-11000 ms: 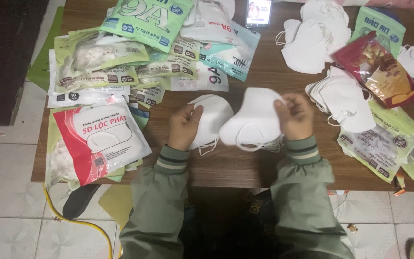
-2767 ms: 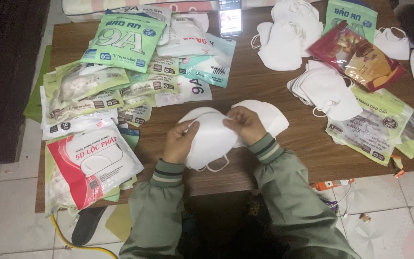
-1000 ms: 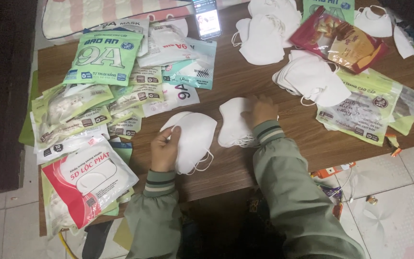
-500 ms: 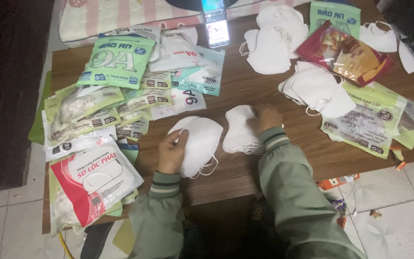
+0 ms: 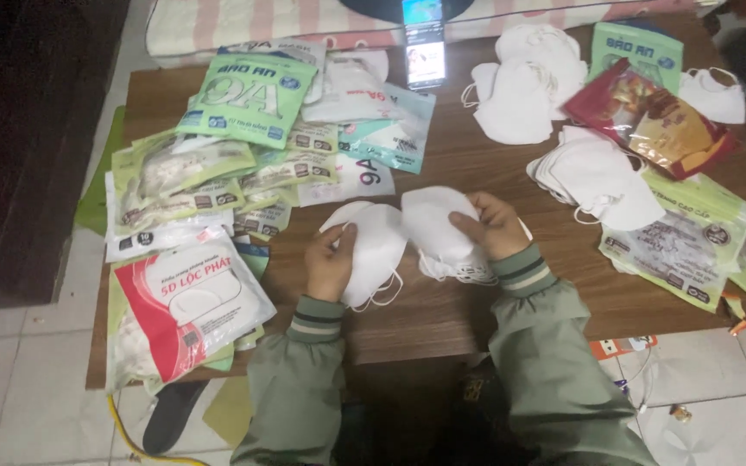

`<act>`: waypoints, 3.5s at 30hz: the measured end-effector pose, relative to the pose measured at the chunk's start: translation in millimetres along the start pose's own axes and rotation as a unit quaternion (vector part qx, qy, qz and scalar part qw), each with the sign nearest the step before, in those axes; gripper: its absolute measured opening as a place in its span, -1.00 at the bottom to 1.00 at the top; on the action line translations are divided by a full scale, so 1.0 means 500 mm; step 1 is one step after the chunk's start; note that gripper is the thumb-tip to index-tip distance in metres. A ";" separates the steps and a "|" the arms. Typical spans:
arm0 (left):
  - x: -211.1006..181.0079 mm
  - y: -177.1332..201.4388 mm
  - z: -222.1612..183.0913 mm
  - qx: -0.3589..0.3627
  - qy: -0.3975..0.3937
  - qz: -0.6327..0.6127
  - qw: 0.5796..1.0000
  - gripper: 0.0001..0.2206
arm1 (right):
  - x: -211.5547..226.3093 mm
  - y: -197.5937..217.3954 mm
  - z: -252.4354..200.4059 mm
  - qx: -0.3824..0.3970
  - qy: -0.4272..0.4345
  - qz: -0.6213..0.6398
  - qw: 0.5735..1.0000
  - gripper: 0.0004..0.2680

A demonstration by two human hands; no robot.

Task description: The person is counting and stacking individual face masks from a large pile on a table.

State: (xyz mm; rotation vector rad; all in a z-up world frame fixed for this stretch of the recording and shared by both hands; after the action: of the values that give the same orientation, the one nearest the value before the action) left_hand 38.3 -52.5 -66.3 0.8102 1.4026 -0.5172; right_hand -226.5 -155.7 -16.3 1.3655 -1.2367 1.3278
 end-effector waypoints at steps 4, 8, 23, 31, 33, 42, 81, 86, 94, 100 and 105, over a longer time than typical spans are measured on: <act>0.003 0.004 0.005 -0.002 0.019 0.005 1.000 -0.73 | -0.059 0.023 0.028 0.045 -0.066 0.133 0.988 -0.86; 0.001 -0.004 0.010 0.014 0.048 0.020 0.999 -0.73 | -0.049 -0.001 0.021 0.083 -0.037 0.128 0.988 -0.86; 0.001 -0.033 -0.009 0.137 0.112 -0.041 0.983 -0.71 | -0.115 -0.075 0.016 0.075 -0.038 -0.065 0.994 -0.80; -0.010 -0.003 0.003 0.068 0.056 0.001 0.996 -0.70 | -0.086 0.071 0.063 -0.115 0.038 -0.412 0.903 -0.76; -0.005 -0.004 0.006 0.067 0.062 -0.001 0.996 -0.70 | -0.054 0.084 0.050 -0.106 0.022 -0.541 0.834 -0.61; -0.004 -0.009 -0.001 0.067 0.058 0.003 0.996 -0.71 | -0.020 0.053 0.041 -0.087 0.011 -0.658 0.748 -0.54; -0.011 -0.018 -0.013 0.097 0.077 -0.011 0.992 -0.69 | -0.080 -0.068 0.011 0.009 0.034 -0.162 0.986 -0.83; -0.019 -0.002 -0.011 0.063 0.028 0.047 0.996 -0.68 | -0.062 0.047 0.053 -0.121 0.076 -0.414 0.899 -0.82; -0.066 0.002 -0.029 0.060 0.022 0.027 0.998 -0.69 | -0.059 0.077 0.057 -0.074 -0.049 -0.629 0.772 -0.52; -0.052 0.002 -0.024 0.069 0.030 0.027 0.997 -0.67 | -0.036 0.050 0.049 -0.075 -0.058 -0.642 0.761 -0.56; -0.035 0.003 -0.012 0.064 0.033 0.038 0.997 -0.68 | -0.173 0.117 0.127 -0.116 0.019 -0.581 0.805 -0.78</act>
State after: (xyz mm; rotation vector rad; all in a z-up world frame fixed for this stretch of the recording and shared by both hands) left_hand 33.4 -49.6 -48.8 0.9880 1.4030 -0.5290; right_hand -269.8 -219.3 -111.3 1.4748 -0.2967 0.2989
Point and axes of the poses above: each hand's wrist, its own z-axis towards the middle knuckle, its own y-axis out of the back of the hand, x = y × z, the point moved 4 cm from there along z, towards the middle knuckle, and after that the axes turned 10 degrees about -x, right-handed, at the moved point
